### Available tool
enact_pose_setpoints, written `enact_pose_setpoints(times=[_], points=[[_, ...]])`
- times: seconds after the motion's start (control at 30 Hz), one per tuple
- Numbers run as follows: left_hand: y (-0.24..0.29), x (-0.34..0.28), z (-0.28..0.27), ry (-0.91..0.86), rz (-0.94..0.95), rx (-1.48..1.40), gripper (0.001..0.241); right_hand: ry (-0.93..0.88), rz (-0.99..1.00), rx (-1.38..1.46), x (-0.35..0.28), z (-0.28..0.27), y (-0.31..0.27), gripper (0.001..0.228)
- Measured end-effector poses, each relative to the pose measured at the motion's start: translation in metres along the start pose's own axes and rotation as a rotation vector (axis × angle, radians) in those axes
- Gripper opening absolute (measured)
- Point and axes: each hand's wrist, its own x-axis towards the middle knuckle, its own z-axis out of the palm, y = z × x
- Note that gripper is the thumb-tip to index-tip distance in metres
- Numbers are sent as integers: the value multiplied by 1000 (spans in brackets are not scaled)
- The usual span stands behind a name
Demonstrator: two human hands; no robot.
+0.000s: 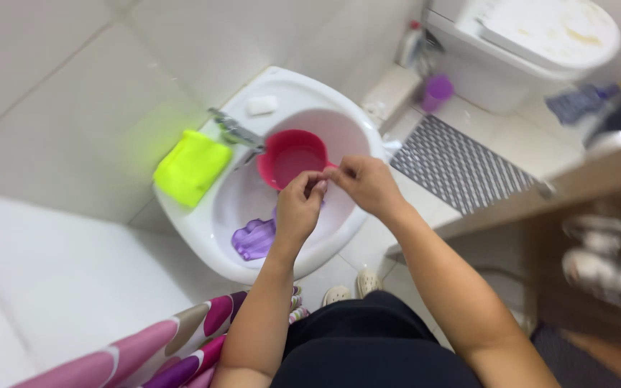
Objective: The person cleans a bathroom by first wiping the toilet seat with a purple cloth. They then add detergent to a pink bowl of water, mix it, and use the soapy cloth to wipe the tiled walls and shower area.
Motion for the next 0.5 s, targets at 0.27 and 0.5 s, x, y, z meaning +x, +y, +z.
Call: enact_pose_setpoints(times=[0.27,0.5], points=[[-36,-17,-47,-203,-376,904,58,-289,-720,-316,75,108,31,42],[-225,8,18,-596,-168,1053,26,-1302,-420,-880,122,137,35,62]])
